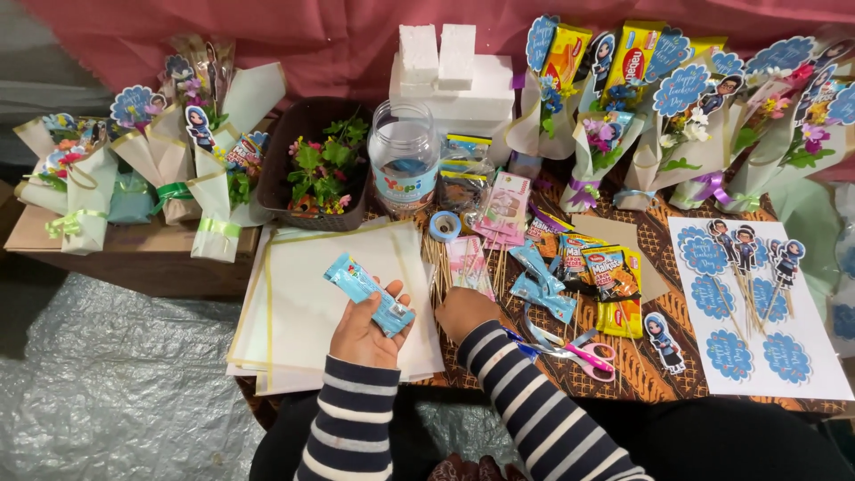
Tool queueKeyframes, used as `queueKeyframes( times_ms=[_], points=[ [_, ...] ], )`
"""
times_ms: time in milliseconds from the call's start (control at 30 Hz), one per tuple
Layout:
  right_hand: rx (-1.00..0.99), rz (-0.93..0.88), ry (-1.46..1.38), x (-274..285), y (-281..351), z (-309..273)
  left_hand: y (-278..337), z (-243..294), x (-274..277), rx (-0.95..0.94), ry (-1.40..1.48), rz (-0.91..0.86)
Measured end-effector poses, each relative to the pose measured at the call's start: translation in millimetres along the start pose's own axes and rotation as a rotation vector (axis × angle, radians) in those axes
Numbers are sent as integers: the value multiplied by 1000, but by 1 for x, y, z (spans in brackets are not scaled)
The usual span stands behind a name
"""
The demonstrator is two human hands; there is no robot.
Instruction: Assembling decorative snack bouquets by attaching items to sticks and arranging them in a bouquet structure.
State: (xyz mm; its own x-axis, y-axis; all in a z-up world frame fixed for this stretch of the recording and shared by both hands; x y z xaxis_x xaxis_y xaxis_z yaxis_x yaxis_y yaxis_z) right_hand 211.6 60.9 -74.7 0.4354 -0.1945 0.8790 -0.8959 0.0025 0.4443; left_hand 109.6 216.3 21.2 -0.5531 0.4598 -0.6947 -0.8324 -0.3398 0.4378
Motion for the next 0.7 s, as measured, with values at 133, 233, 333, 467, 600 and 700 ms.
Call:
queueKeyframes(
  times_ms=[133, 233, 333, 467, 600, 700],
  points=[
    [23, 27, -33, 26, 17, 2, -3, -1, 6, -1, -12, 3],
    [-3, 10, -11, 40, 24, 9, -4, -2, 5, -6, 1, -24],
    [-2, 54, -83, 53, 25, 23, -3, -5, 6, 14, -14, 6],
    [8, 135, -184, 67, 39, 51, -5, -4, 1, -10, -38, -3],
    [130, -40, -585, 87, 77, 67, -14, -12, -4, -88, -238, -91],
    [299, -96, -882, 83, 95, 86, -14, -32, -15, -33, -173, -241]
  ],
)
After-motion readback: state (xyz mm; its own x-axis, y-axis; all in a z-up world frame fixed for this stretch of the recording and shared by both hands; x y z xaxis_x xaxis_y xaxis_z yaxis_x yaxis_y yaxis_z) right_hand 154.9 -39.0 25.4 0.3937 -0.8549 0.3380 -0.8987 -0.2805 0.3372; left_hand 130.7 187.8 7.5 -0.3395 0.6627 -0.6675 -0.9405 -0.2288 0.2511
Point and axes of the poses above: each hand's wrist, its own y-axis away from the middle knuckle, its own x-axis out of the back of the hand, z = x × y, the point moved 10 cm from there along -y, towards the middle knuckle, and after that the axes turned 9 degrees about -x, right-handed, at the moved point
